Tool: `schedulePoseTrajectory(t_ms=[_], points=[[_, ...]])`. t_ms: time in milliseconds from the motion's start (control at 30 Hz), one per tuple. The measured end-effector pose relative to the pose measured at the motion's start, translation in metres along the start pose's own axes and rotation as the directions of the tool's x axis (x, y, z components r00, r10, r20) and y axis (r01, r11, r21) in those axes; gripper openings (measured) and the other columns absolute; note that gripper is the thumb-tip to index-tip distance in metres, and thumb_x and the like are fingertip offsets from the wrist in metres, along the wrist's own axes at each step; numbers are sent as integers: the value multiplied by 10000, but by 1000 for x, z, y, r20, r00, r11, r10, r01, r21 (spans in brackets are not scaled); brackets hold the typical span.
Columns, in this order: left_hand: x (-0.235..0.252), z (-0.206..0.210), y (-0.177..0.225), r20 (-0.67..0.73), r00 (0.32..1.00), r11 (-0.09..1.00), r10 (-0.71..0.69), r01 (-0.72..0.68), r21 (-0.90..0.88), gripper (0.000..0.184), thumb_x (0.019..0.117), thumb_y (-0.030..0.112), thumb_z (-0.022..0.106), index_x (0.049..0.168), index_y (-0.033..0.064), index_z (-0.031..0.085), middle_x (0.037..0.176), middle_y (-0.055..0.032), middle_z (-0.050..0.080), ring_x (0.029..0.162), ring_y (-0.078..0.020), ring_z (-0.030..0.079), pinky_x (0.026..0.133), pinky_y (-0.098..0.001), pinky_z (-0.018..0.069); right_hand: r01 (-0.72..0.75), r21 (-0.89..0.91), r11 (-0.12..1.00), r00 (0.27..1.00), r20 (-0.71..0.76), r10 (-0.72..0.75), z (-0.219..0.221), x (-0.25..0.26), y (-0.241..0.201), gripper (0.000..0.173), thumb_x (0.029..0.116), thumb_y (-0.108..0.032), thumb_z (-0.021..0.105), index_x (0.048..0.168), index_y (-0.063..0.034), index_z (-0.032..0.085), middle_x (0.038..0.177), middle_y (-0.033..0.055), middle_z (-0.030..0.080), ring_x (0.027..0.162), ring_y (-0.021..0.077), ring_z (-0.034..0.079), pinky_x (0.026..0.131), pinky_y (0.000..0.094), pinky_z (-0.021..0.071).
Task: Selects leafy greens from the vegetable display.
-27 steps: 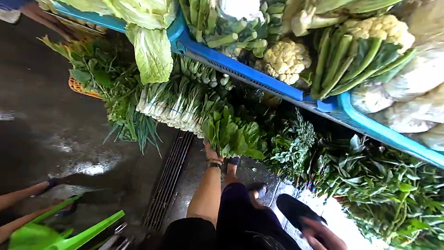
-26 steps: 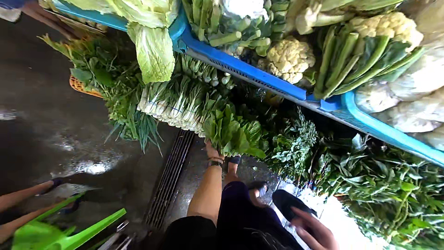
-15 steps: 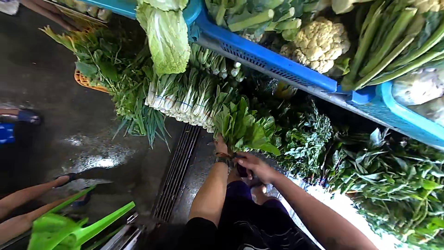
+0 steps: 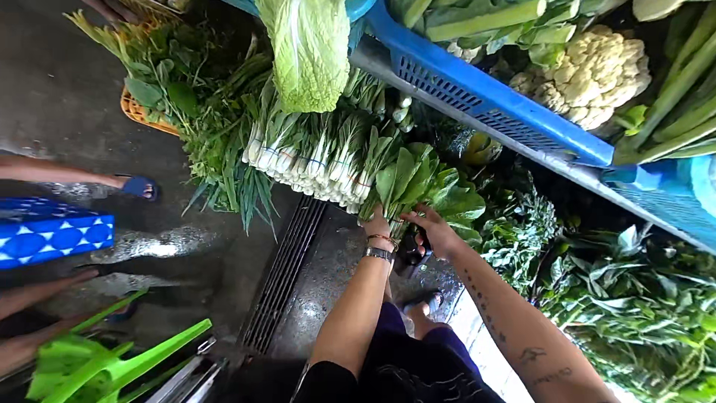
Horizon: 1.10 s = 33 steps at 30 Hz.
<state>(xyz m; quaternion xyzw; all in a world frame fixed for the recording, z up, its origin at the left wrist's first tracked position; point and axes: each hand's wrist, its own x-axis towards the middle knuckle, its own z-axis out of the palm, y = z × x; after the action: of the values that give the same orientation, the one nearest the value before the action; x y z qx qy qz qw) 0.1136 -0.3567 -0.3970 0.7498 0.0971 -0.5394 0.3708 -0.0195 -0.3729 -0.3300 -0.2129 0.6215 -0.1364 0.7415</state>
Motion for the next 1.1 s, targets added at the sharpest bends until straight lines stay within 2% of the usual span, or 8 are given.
schedulePoseTrajectory(t_ms=[233,433,533,667,733,867,1000,1100], points=[[-7,18,17,-47,996,944,77,-57,324,1070,883,748,588,1633,141,125,1551,-230,422,1328,-417,510,1009,-629,477,-3,62,998,999,35,1,-26,23,-8,486,1082,-375,502,1532,-284,345,1203,50,683,510,106,513,426,248,435],[19,-21,-12,102,995,996,9,-17,85,831,937,749,504,1609,334,245,1490,-219,495,1231,-463,575,853,-694,533,86,-102,991,994,83,-77,-13,11,18,639,1038,-294,615,1579,-290,277,1262,36,672,526,115,534,450,271,468],[13,-51,-9,39,995,995,-94,95,-20,818,966,763,396,1571,216,346,1503,-245,461,1249,-464,546,868,-679,511,202,-165,965,976,119,-184,-17,-7,52,615,1013,-249,628,1567,-183,369,1350,35,627,595,115,564,485,286,486],[36,-71,0,-19,982,974,-190,186,-129,867,977,770,337,1594,164,280,1569,-269,356,1328,-483,475,934,-712,466,283,-240,929,958,117,-262,-23,-44,100,518,985,-229,629,1467,-83,504,1340,64,637,685,109,609,535,291,511],[52,-60,5,29,985,976,-169,171,-136,894,980,775,299,1594,126,268,1569,-270,353,1346,-464,464,974,-688,460,330,-311,891,944,138,-301,-26,-59,117,545,959,-248,648,1463,-85,520,1348,65,638,822,109,656,614,296,552],[84,-31,-2,-3,1000,998,-17,17,58,810,1013,729,232,1481,117,482,1421,-208,557,1247,-376,560,944,-636,489,335,-348,875,942,150,-301,-33,-79,155,588,905,-253,706,1432,-46,546,1342,85,654,1220,157,626,1016,376,541],[85,-16,2,-51,998,981,31,-20,194,731,1076,604,244,1478,35,466,1438,-273,521,1279,-429,531,968,-659,465,261,-398,879,964,54,-262,-62,-90,181,572,899,-232,719,1412,-29,569,1313,94,673,1234,165,623,1074,383,510],[104,-17,-8,5,999,999,38,-38,3,702,1068,604,263,1469,71,483,1424,-217,549,1273,-368,549,978,-628,482,169,-400,901,983,9,-181,-83,-101,196,559,904,-246,708,1411,-53,573,1310,81,671,1211,163,630,1039,390,528]])
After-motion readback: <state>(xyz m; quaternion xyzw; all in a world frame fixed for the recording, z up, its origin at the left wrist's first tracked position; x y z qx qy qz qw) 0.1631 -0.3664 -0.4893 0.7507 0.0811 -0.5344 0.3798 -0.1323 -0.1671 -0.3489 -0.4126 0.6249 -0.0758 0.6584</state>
